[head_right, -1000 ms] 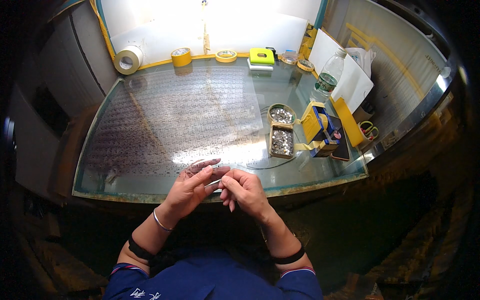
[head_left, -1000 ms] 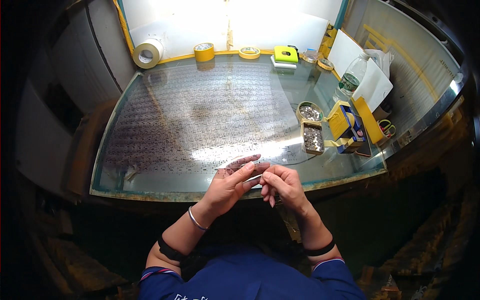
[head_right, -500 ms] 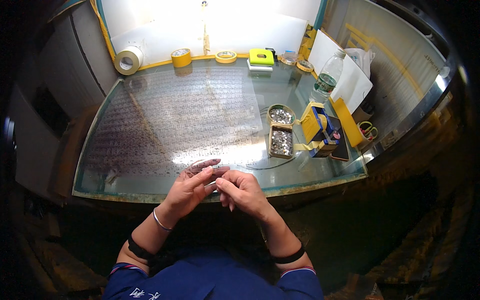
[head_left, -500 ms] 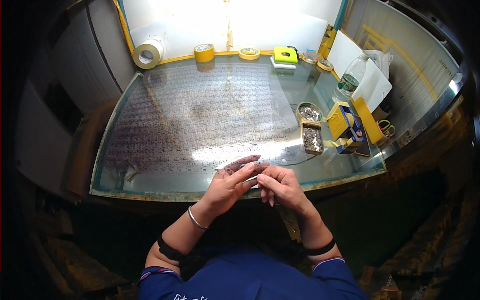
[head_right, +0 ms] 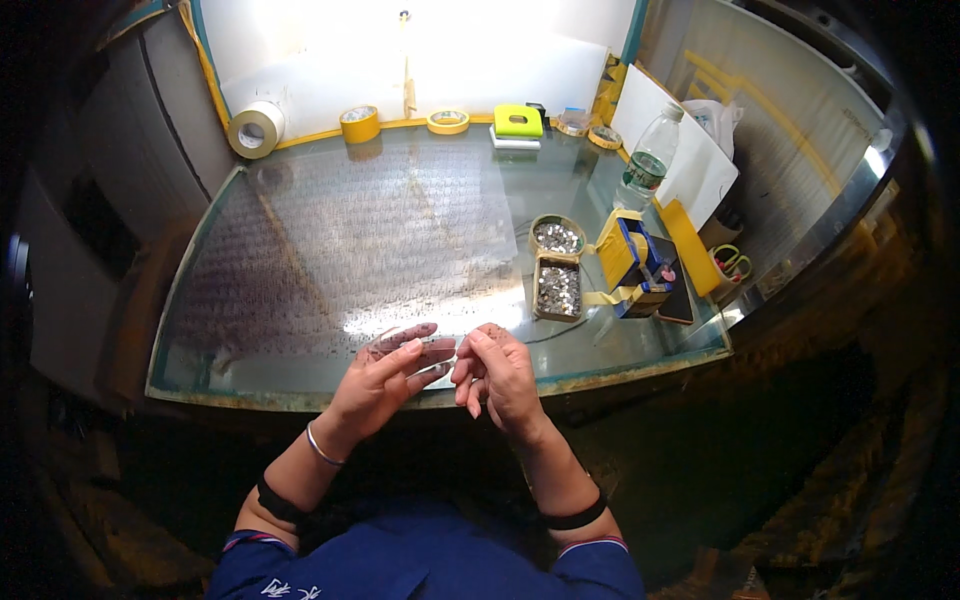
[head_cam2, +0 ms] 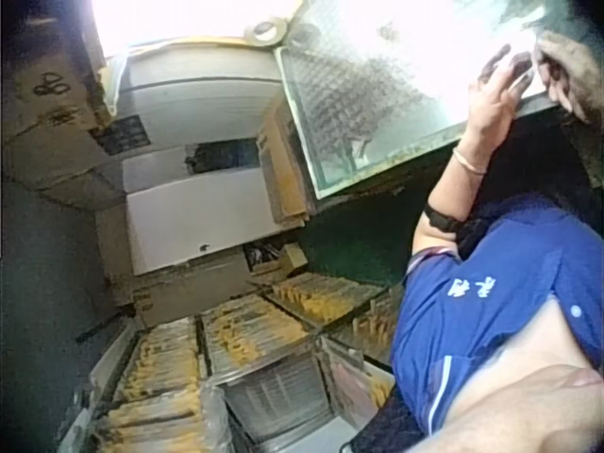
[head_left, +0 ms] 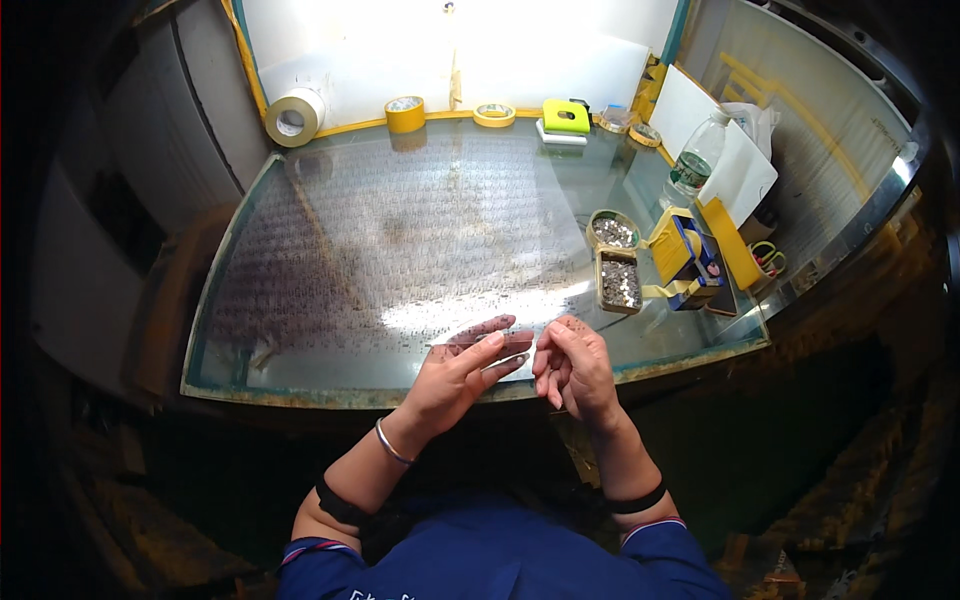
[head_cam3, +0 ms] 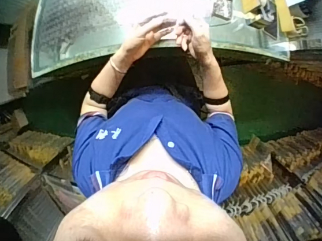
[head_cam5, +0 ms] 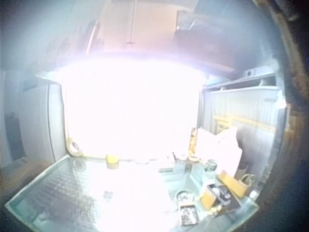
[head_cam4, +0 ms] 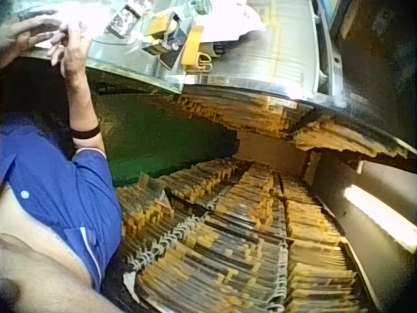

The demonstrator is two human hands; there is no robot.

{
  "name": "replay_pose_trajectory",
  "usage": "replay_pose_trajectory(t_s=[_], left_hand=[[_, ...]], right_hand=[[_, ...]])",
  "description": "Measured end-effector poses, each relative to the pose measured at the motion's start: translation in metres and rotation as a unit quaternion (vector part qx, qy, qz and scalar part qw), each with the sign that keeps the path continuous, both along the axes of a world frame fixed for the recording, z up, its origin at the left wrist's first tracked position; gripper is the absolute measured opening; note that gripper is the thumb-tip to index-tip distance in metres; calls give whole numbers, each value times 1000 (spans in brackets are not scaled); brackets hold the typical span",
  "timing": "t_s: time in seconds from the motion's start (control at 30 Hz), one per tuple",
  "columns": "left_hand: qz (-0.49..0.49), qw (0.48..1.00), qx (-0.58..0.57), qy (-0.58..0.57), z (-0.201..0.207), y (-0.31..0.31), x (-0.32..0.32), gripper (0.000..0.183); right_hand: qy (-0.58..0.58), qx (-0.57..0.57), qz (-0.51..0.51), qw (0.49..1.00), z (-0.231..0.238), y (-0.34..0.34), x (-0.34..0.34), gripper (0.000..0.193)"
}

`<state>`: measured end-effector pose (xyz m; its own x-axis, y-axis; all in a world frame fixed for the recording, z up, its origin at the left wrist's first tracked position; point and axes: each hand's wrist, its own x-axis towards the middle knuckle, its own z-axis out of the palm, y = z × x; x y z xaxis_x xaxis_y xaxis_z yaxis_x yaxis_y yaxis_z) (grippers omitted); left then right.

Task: Inspecting a metal stencil and small metal components on a light-table.

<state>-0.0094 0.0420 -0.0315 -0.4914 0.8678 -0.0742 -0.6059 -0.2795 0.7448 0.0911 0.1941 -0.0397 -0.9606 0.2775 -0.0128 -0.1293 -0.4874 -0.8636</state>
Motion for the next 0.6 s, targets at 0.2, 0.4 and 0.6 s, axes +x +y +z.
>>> replay_pose_trajectory(t_s=[0.2,0.4,0.6], left_hand=[[18,1000,-17,12,-1,-4,4,30],[-33,990,62,-126,3,-25,0,35],[-232,970,42,-66,24,-86,31,45]], right_hand=[[-61,125,127,982,5,1,5,33],[-7,106,114,988,29,20,20,74],[-9,-46,82,996,53,54,4,82]])
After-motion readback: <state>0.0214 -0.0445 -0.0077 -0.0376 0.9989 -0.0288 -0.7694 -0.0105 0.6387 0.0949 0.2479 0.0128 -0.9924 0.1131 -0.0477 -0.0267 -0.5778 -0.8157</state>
